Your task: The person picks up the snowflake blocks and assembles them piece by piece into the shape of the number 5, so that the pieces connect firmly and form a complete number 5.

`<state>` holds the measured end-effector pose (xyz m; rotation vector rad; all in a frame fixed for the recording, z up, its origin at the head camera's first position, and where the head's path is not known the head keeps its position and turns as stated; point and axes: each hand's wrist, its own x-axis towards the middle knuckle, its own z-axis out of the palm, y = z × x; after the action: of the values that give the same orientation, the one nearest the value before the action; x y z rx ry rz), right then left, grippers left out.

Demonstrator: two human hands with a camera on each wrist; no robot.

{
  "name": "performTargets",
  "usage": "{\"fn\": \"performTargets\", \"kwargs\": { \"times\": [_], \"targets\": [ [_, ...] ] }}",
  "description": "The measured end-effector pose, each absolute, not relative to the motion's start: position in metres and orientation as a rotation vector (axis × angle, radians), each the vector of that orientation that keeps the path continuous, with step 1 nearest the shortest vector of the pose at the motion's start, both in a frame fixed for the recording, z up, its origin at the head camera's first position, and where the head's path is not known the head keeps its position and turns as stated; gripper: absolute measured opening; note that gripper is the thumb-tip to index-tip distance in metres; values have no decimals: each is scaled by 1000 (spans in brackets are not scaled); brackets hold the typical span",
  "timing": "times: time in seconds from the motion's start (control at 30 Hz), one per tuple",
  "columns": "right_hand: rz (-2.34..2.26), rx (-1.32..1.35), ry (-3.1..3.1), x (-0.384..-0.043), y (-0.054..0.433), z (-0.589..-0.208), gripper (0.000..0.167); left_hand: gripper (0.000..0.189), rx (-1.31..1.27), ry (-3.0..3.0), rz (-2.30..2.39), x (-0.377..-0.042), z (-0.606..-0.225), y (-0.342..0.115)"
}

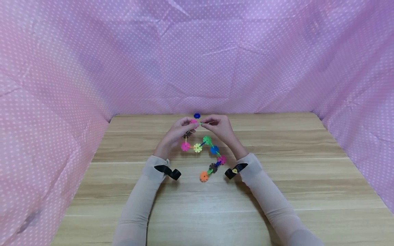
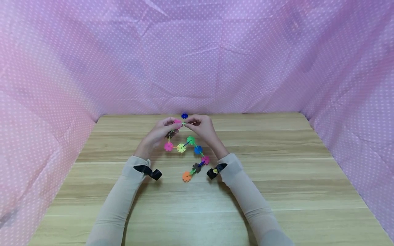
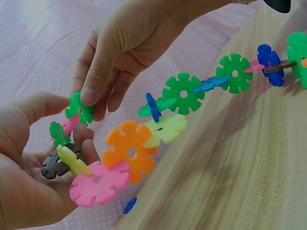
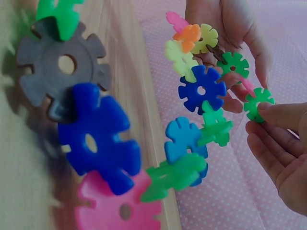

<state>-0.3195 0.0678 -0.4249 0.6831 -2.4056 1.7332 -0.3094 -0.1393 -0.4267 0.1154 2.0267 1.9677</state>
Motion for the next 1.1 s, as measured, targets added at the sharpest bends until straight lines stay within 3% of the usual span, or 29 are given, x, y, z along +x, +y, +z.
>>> {"fn": "performTargets", "kwargs": {
  "times": [0.43,0.73,0.97,1.1],
  "targets": [
    [1707,786,-2473,-332,67,-416,19,28,84,2038,1962,-309,-426,-158],
    [1520,903,-2660,-377,64,-421,21,25,92,2014,1929,-314,-425,-182],
    [1332,894,-2971,-412,56,-443,36,41,192,2073,1863,-318,-428,-183],
    [1208,885,-3047,-423,54,-450,44,40,216,2088,1869,-318,-427,-180]
  ]
}}
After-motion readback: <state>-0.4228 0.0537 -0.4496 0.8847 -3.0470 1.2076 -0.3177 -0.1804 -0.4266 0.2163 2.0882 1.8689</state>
